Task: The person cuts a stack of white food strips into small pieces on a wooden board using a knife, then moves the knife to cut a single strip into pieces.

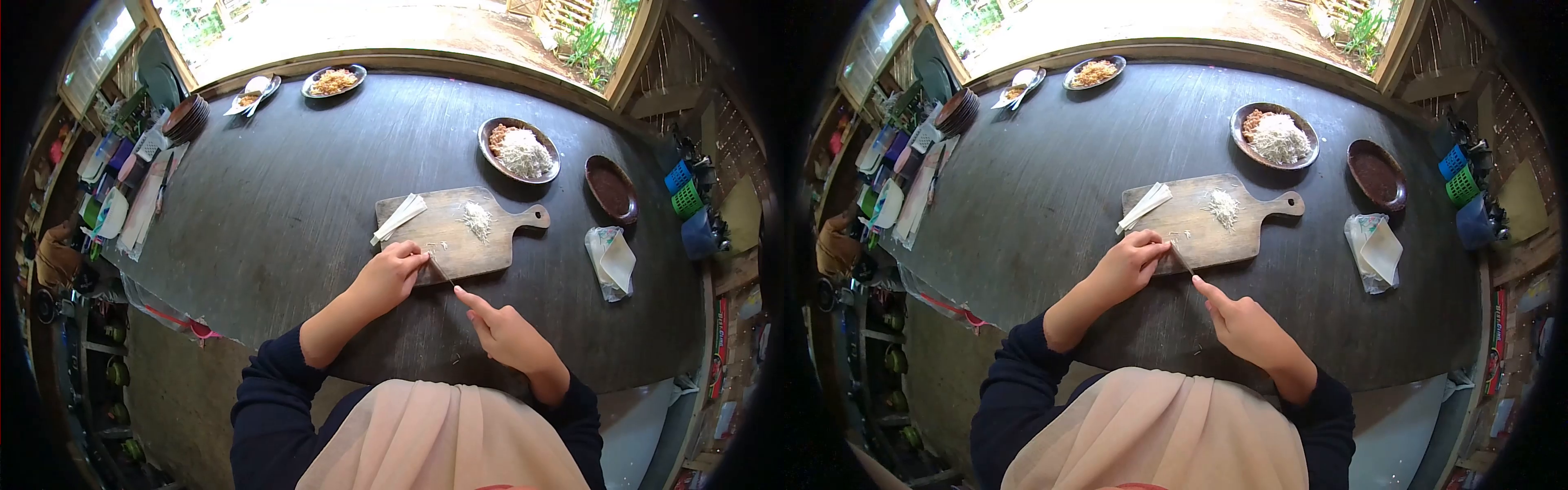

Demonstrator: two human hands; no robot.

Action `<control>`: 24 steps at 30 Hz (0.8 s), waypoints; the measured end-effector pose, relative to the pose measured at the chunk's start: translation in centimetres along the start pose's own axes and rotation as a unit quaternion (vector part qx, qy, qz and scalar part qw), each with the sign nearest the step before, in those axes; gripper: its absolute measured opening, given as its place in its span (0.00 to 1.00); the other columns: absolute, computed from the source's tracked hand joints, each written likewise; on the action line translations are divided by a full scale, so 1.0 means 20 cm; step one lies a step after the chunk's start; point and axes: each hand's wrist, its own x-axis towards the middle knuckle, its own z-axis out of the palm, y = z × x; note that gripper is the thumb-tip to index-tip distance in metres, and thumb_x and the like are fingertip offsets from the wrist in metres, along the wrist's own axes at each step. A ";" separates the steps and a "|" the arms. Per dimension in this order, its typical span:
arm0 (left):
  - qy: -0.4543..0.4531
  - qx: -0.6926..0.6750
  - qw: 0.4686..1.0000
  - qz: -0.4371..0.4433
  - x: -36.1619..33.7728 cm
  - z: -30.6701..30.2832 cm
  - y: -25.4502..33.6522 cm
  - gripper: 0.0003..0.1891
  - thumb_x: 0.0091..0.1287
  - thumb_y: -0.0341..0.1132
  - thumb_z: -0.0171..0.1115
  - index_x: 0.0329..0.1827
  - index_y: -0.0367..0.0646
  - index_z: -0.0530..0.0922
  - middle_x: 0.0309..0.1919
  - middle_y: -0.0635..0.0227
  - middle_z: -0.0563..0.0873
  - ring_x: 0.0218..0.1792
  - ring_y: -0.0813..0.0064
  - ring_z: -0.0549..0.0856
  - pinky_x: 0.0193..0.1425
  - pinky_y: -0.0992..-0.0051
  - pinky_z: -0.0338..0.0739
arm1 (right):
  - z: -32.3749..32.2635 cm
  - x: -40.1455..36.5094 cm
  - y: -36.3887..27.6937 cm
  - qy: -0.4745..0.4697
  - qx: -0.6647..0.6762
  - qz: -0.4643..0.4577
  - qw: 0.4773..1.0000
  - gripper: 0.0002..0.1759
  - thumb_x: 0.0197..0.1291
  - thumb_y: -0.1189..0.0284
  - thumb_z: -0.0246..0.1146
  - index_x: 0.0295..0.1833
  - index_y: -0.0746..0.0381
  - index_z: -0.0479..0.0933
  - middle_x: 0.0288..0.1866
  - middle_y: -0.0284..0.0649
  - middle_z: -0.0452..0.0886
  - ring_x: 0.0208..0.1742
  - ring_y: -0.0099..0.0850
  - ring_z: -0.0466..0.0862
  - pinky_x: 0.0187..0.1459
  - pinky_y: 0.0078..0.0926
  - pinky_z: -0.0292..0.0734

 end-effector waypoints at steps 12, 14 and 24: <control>-0.009 0.006 1.000 -0.007 0.00 -0.02 0.02 0.14 0.63 0.21 0.62 0.51 0.34 0.83 0.48 0.59 0.83 0.48 0.58 0.83 0.55 0.66 0.80 | 0.07 0.04 0.00 0.017 -0.080 0.006 0.997 0.24 0.71 0.71 0.55 0.72 0.53 0.69 0.21 0.59 0.76 0.22 0.55 0.81 0.29 0.47 0.76; -0.014 0.011 1.000 -0.007 0.00 -0.02 0.03 0.14 0.62 0.21 0.61 0.51 0.34 0.83 0.48 0.59 0.83 0.49 0.57 0.83 0.56 0.65 0.79 | 0.07 0.05 -0.01 0.018 -0.079 0.003 0.997 0.24 0.71 0.71 0.55 0.72 0.54 0.69 0.21 0.59 0.76 0.23 0.55 0.81 0.29 0.49 0.76; -0.030 0.013 0.999 -0.008 -0.01 -0.02 0.01 0.19 0.60 0.18 0.58 0.55 0.35 0.82 0.50 0.59 0.83 0.51 0.57 0.82 0.58 0.65 0.79 | 0.06 0.02 0.02 0.038 -0.022 -0.005 0.999 0.25 0.70 0.74 0.56 0.73 0.55 0.68 0.22 0.59 0.77 0.22 0.54 0.80 0.29 0.46 0.75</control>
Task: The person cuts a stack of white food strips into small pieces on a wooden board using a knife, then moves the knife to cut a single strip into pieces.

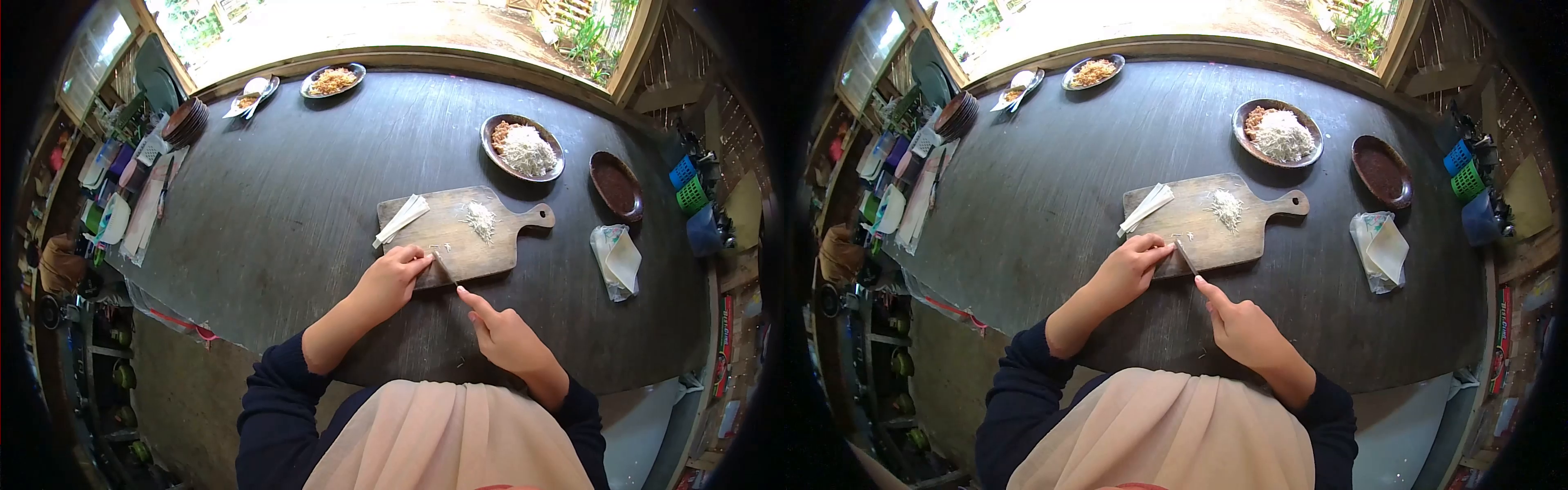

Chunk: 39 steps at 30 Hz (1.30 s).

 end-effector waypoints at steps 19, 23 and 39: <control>-0.029 0.008 0.999 0.014 0.01 -0.03 -0.01 0.17 0.59 0.17 0.58 0.52 0.34 0.82 0.50 0.60 0.82 0.50 0.58 0.83 0.57 0.66 0.79 | 0.02 0.02 0.00 -0.037 -0.035 0.017 0.999 0.26 0.69 0.72 0.56 0.72 0.51 0.69 0.20 0.56 0.77 0.22 0.54 0.80 0.29 0.48 0.76; -0.032 0.010 0.999 0.015 0.02 -0.03 0.00 0.18 0.59 0.17 0.58 0.52 0.34 0.82 0.50 0.60 0.82 0.50 0.58 0.83 0.57 0.66 0.79 | 0.02 0.03 0.00 -0.013 -0.032 0.002 0.999 0.24 0.70 0.75 0.56 0.71 0.53 0.70 0.19 0.55 0.74 0.18 0.52 0.76 0.27 0.41 0.73; -0.024 -0.005 1.000 0.006 0.02 -0.03 -0.01 0.19 0.60 0.17 0.59 0.54 0.37 0.83 0.50 0.60 0.82 0.49 0.60 0.83 0.55 0.67 0.80 | -0.04 0.00 0.00 -0.031 0.010 0.006 0.999 0.26 0.69 0.73 0.56 0.72 0.52 0.70 0.20 0.55 0.76 0.19 0.50 0.79 0.27 0.43 0.75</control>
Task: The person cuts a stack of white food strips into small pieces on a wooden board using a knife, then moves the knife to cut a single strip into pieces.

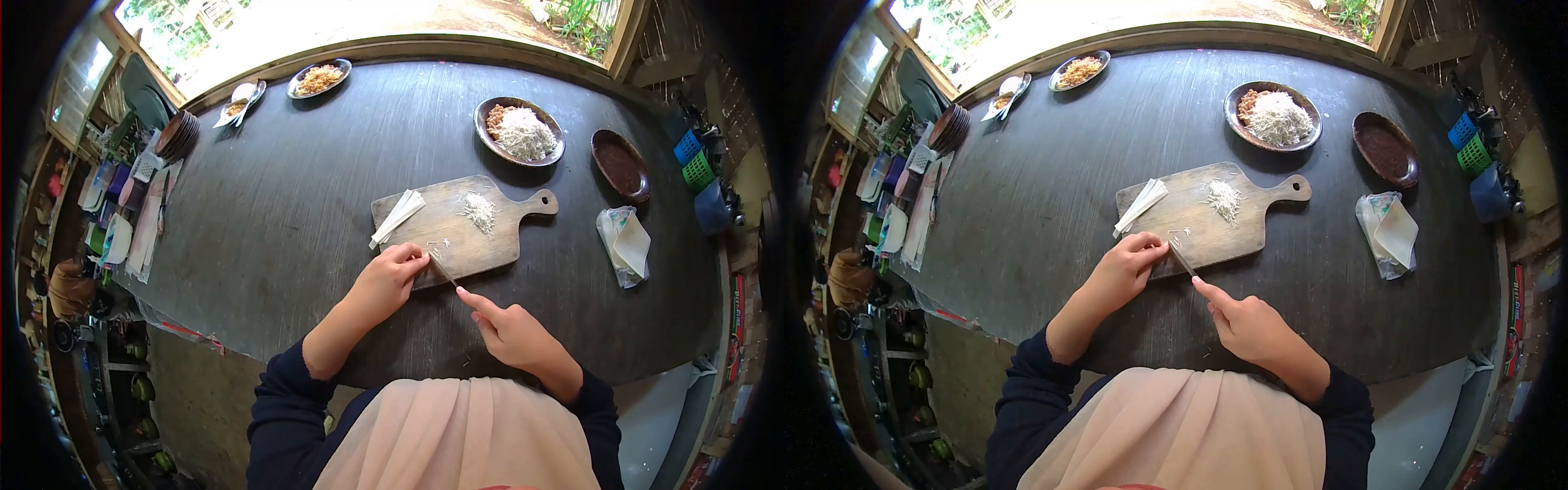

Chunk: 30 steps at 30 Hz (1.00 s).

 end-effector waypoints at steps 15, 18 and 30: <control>0.003 0.004 1.000 0.001 0.00 0.01 0.00 0.18 0.59 0.16 0.59 0.53 0.36 0.83 0.49 0.60 0.83 0.48 0.59 0.84 0.54 0.67 0.81 | 0.05 0.03 0.03 0.013 0.001 -0.012 1.000 0.24 0.70 0.76 0.56 0.71 0.55 0.70 0.21 0.56 0.75 0.19 0.50 0.78 0.28 0.39 0.74; 0.011 0.005 1.000 -0.001 0.00 0.00 0.01 0.19 0.59 0.16 0.59 0.53 0.36 0.83 0.49 0.60 0.83 0.48 0.59 0.84 0.53 0.67 0.81 | 0.01 0.01 0.02 0.017 0.038 -0.014 0.999 0.24 0.70 0.76 0.56 0.71 0.54 0.70 0.21 0.56 0.75 0.19 0.49 0.78 0.28 0.38 0.74; 0.008 0.003 1.000 0.001 0.00 0.00 0.01 0.18 0.60 0.17 0.60 0.53 0.35 0.83 0.49 0.58 0.83 0.48 0.58 0.84 0.53 0.67 0.81 | 0.03 0.01 0.00 -0.009 -0.065 0.009 0.998 0.25 0.69 0.71 0.57 0.72 0.52 0.70 0.21 0.55 0.78 0.22 0.53 0.81 0.29 0.46 0.77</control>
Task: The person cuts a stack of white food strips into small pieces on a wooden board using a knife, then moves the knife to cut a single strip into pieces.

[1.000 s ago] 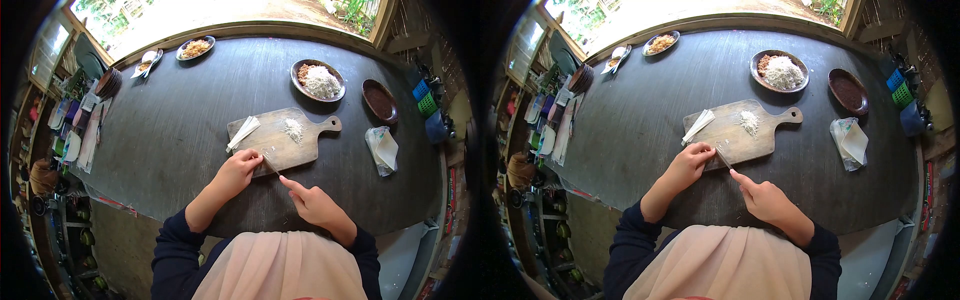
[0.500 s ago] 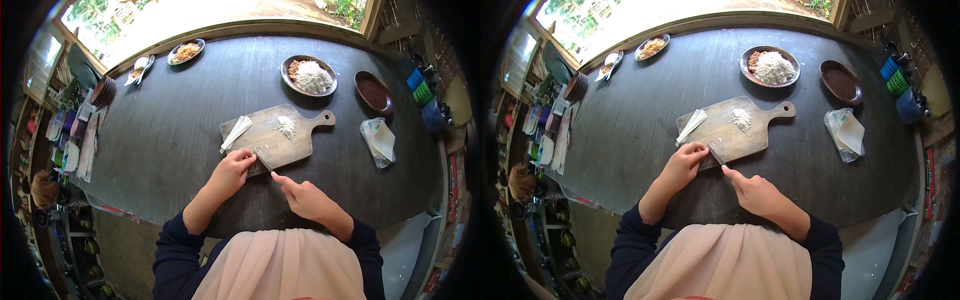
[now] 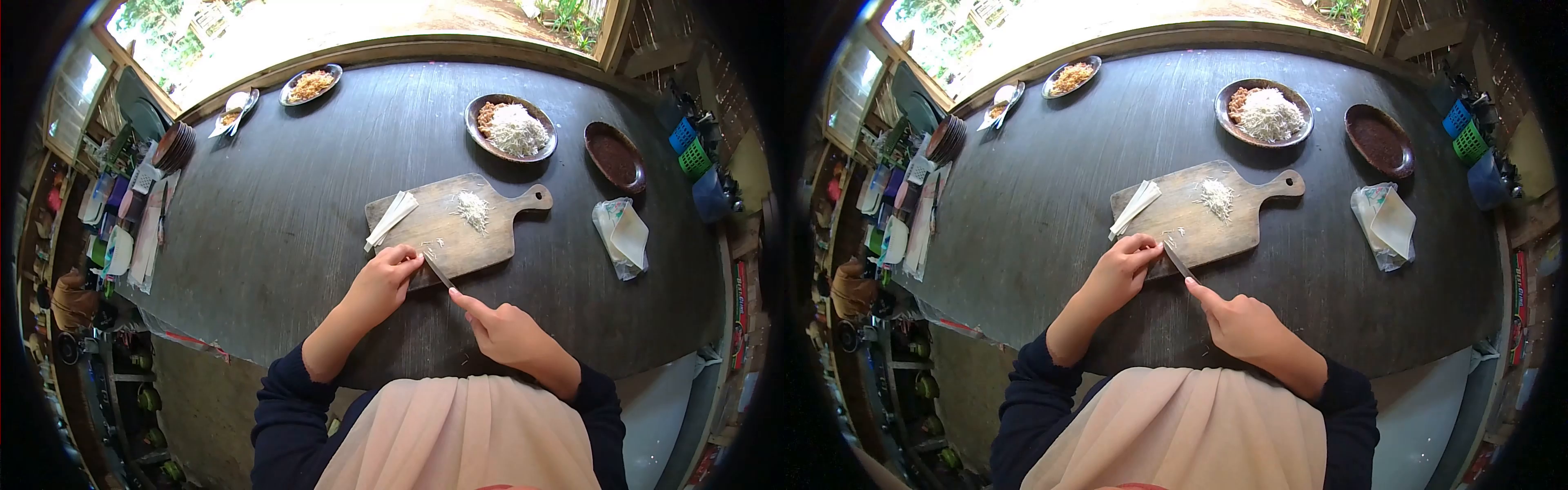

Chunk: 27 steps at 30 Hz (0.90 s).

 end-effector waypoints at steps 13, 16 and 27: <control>0.000 -0.008 1.000 -0.007 0.00 0.00 0.00 0.18 0.58 0.16 0.60 0.52 0.35 0.83 0.49 0.59 0.83 0.49 0.58 0.84 0.53 0.67 0.81 | 0.01 0.00 0.02 0.032 0.039 -0.040 0.998 0.25 0.69 0.76 0.57 0.71 0.55 0.71 0.21 0.54 0.76 0.20 0.50 0.79 0.28 0.40 0.75; -0.002 -0.012 1.000 -0.009 0.00 -0.01 0.00 0.18 0.58 0.16 0.60 0.52 0.35 0.83 0.49 0.59 0.83 0.48 0.58 0.84 0.53 0.67 0.81 | 0.00 0.00 0.02 0.015 0.042 -0.027 0.999 0.25 0.69 0.75 0.58 0.71 0.55 0.70 0.21 0.54 0.76 0.19 0.49 0.78 0.28 0.39 0.75; 0.003 -0.006 1.000 -0.008 0.00 0.00 0.00 0.17 0.58 0.17 0.61 0.51 0.35 0.83 0.49 0.59 0.83 0.49 0.58 0.84 0.54 0.67 0.81 | 0.00 0.02 0.01 0.004 0.073 -0.009 0.997 0.25 0.69 0.75 0.58 0.71 0.53 0.71 0.21 0.54 0.76 0.20 0.50 0.79 0.29 0.39 0.75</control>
